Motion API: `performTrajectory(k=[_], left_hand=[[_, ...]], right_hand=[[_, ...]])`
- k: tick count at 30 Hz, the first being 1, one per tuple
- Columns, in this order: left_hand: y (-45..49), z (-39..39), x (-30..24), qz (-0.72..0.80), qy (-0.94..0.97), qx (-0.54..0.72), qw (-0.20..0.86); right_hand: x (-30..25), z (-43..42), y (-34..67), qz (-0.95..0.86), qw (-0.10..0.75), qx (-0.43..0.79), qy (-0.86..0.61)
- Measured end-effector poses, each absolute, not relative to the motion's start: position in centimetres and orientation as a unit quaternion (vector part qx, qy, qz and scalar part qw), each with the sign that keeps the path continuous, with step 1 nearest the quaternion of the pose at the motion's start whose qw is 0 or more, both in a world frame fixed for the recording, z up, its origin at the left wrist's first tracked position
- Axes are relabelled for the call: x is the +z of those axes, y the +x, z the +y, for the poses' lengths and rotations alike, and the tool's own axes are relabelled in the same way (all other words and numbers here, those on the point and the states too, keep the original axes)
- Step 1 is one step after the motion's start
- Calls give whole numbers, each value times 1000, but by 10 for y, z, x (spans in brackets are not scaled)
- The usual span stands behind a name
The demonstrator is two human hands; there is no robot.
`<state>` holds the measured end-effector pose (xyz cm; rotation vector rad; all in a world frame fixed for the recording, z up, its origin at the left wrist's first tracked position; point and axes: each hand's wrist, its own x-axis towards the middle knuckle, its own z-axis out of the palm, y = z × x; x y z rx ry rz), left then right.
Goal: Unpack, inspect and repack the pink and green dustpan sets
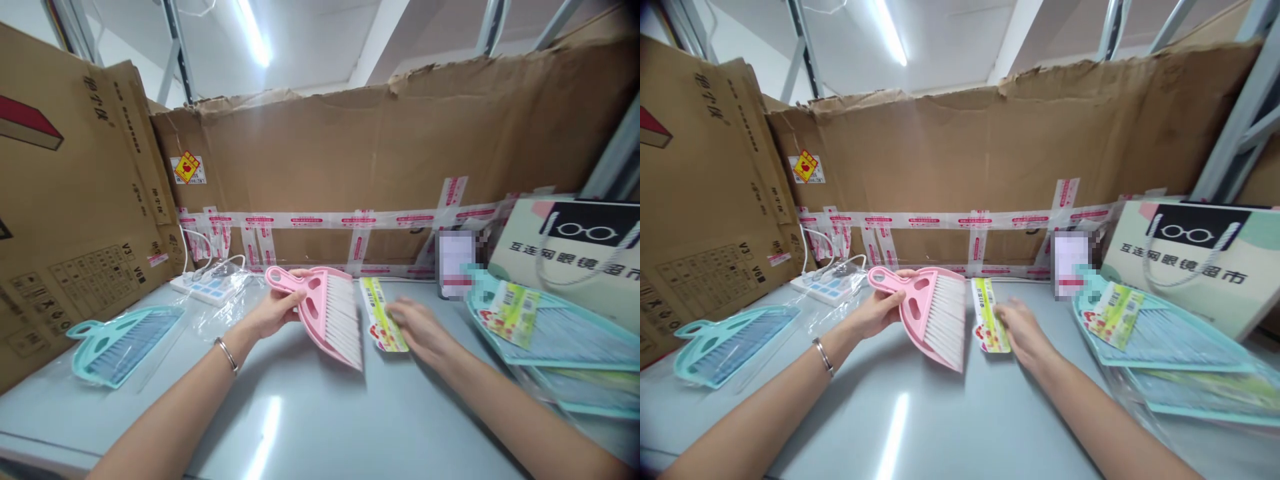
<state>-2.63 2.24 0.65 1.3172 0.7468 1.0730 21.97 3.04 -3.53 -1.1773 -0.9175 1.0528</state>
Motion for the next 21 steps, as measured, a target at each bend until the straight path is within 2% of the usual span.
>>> performTrajectory(k=[2, 4, 6, 8, 11, 15, 18, 19, 21], left_hand=[[-28, 22, 10, 326, 579, 471, 581], [-24, 17, 13, 318, 592, 466, 575], [-17, 9, 16, 298, 605, 449, 586], [-10, 1, 20, 279, 619, 424, 599], [-5, -7, 28, 280, 645, 431, 566], [-14, -6, 35, 332, 645, 548, 416], [-42, -7, 32, 416, 600, 622, 284], [-53, -8, 29, 444, 594, 632, 223], [-75, -13, 19, 489, 627, 597, 109]], right_hand=[[-27, 29, 222, -420, 684, 266, -534], [-14, 21, 214, -538, 670, 150, -489], [-3, 10, 198, -700, 571, 110, -414], [5, 1, 181, -788, 481, 117, -366], [12, 0, 164, -801, 459, 160, -349], [20, 9, 165, -770, 495, 191, -354], [22, 16, 176, -748, 531, 166, -362], [20, 18, 179, -761, 520, 143, -360], [13, 22, 183, -829, 433, 69, -347]])
